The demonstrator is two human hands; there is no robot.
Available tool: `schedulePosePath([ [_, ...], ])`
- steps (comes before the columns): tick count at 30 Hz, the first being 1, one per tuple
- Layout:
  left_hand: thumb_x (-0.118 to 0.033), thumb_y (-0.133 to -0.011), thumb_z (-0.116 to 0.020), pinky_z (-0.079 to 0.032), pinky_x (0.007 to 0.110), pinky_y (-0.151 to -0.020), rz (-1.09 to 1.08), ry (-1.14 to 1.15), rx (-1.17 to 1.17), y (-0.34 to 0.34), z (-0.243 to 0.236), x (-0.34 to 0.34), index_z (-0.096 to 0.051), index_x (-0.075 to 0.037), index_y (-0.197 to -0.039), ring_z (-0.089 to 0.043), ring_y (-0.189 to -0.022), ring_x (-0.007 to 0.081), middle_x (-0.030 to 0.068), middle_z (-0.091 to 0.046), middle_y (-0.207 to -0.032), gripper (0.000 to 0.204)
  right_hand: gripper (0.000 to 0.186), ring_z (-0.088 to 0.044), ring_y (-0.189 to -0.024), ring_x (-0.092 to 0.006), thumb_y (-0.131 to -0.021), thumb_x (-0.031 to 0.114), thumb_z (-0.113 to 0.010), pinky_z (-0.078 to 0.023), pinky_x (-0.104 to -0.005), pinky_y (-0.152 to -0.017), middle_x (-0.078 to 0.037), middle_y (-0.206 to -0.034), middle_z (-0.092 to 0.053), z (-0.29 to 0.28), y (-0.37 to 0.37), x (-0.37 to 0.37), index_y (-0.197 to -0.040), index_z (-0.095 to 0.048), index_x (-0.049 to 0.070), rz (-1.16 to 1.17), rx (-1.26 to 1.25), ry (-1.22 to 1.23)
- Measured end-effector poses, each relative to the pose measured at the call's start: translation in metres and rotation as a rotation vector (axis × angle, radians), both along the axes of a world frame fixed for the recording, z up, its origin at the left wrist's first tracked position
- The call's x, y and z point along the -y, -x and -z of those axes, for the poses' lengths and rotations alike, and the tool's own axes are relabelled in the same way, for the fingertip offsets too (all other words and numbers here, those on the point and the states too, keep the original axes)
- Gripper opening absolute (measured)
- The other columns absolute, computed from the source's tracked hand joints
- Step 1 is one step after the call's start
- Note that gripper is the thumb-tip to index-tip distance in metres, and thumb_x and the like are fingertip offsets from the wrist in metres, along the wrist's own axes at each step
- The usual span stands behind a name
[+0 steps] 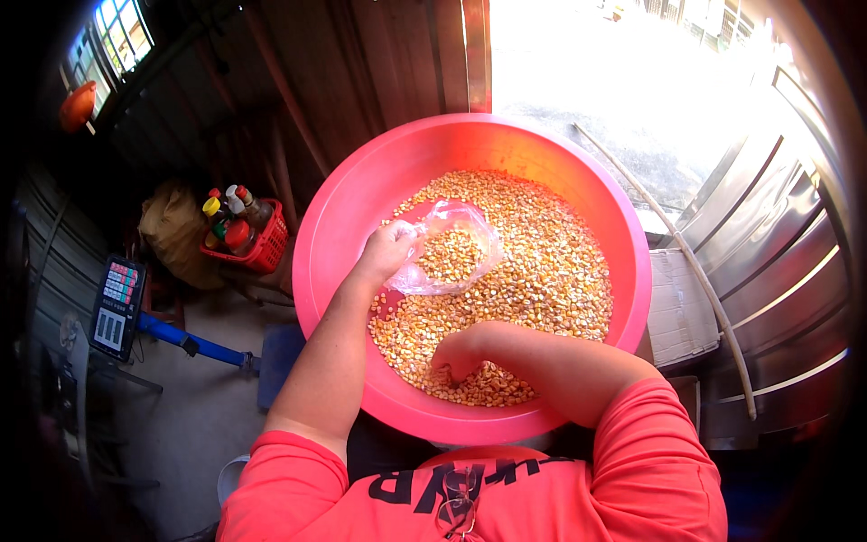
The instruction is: The person scoops handfuls of corn kernels from a large basin into a small plastic bag and then places the filled bag into a cardboard box.
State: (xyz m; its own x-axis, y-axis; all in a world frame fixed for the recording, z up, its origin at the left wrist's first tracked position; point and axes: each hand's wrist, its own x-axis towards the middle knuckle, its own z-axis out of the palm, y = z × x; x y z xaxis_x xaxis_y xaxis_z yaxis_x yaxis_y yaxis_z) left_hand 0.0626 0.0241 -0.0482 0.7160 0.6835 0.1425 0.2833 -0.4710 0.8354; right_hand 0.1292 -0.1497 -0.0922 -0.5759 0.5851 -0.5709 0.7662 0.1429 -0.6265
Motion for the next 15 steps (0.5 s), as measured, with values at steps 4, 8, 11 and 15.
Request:
schedulePosePath([
  [4, -0.017, -0.080, -0.056, -0.045, 0.031, -0.064, 0.005, 0.041, 0.025, 0.003, -0.005, 0.003, -0.060, 0.000, -0.084, -0.058, -0.069, 0.0170, 0.0111, -0.062, -0.074, 0.018, 0.021, -0.057, -0.057, -0.0156, -0.071, 0.012, -0.060, -0.046, -0.0298, -0.046, -0.006, -0.072, -0.060, -0.031, -0.005, -0.002, -0.092, -0.060, 0.007, 0.191, -0.013, 0.209],
  [8, -0.018, -0.079, -0.055, -0.045, 0.036, -0.061, 0.001, 0.012, 0.078, 0.001, 0.001, 0.001, -0.059, 0.000, -0.080, -0.060, -0.066, 0.0264, 0.0169, -0.060, -0.070, 0.018, 0.016, -0.051, -0.051, -0.0106, -0.074, 0.012, -0.061, -0.041, -0.0257, -0.042, -0.004, -0.071, -0.060, -0.044, -0.029, -0.005, -0.089, -0.058, 0.008, 0.421, -0.245, 0.267],
  [11, -0.017, -0.080, -0.057, -0.045, 0.030, -0.063, 0.005, 0.016, 0.035, 0.002, 0.002, -0.002, -0.060, 0.000, -0.083, -0.057, -0.068, 0.0160, 0.0102, -0.062, -0.072, 0.018, 0.011, -0.047, -0.047, -0.0091, -0.078, 0.011, -0.060, -0.038, -0.0243, -0.040, -0.003, -0.070, -0.060, -0.050, -0.049, -0.007, -0.088, -0.055, 0.010, 0.712, -0.486, 0.234],
  [15, -0.017, -0.080, -0.058, -0.044, 0.027, -0.063, 0.010, 0.032, 0.014, 0.000, 0.005, -0.004, -0.061, 0.000, -0.084, -0.056, -0.068, 0.0107, 0.0065, -0.062, -0.073, 0.018, 0.009, -0.055, -0.057, -0.0120, -0.084, 0.009, -0.057, -0.047, -0.0256, -0.049, -0.006, -0.079, -0.060, -0.053, -0.073, -0.012, -0.093, -0.055, 0.009, 1.138, -0.878, 0.187],
])
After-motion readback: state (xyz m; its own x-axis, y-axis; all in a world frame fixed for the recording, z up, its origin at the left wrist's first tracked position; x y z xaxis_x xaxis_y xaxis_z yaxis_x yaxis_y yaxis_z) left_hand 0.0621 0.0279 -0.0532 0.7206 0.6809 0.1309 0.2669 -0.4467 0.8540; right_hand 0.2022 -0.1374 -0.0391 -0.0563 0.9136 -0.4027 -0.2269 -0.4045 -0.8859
